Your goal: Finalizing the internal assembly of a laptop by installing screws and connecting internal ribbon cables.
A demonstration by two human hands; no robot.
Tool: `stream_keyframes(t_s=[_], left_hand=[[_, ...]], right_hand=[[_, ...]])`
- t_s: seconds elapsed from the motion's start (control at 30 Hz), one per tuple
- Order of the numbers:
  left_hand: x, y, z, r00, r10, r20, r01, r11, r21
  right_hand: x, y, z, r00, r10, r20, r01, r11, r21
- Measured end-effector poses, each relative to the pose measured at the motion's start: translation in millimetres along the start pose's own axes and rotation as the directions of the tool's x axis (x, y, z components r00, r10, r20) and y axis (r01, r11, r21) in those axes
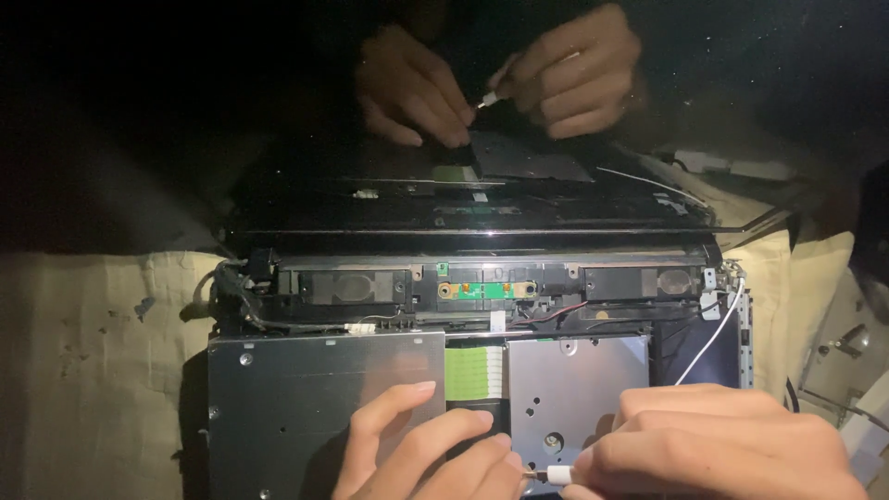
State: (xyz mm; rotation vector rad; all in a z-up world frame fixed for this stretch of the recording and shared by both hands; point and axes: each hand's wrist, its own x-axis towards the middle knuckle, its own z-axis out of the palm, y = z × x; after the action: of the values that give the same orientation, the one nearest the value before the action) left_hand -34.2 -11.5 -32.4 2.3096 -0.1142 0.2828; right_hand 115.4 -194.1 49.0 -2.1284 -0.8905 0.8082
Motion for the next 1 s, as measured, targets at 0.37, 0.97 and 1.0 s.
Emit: stream_keyframes(t_s=[0.37, 0.97, 1.0], left_hand=[[-6.1, -3.7, 6.3, 1.0, 0.021, -0.001, -0.021, 0.999, 0.024], [-8.4, -6.4, 8.1, 1.0, 0.005, -0.002, -0.005, 1.0, -0.003], [-8.1, -6.2, 7.7, 1.0, 0.013, -0.002, -0.013, 1.0, -0.002]], right_hand=[[1.3, -0.4, 2.5, 0.989, -0.002, -0.146, -0.008, 0.998, -0.069], [1.3, 9.8, -2.7, 0.999, -0.04, 0.005, 0.04, 0.995, 0.091], [1.0, 10.4, -2.7, 0.999, -0.036, -0.001, 0.036, 0.997, 0.068]])
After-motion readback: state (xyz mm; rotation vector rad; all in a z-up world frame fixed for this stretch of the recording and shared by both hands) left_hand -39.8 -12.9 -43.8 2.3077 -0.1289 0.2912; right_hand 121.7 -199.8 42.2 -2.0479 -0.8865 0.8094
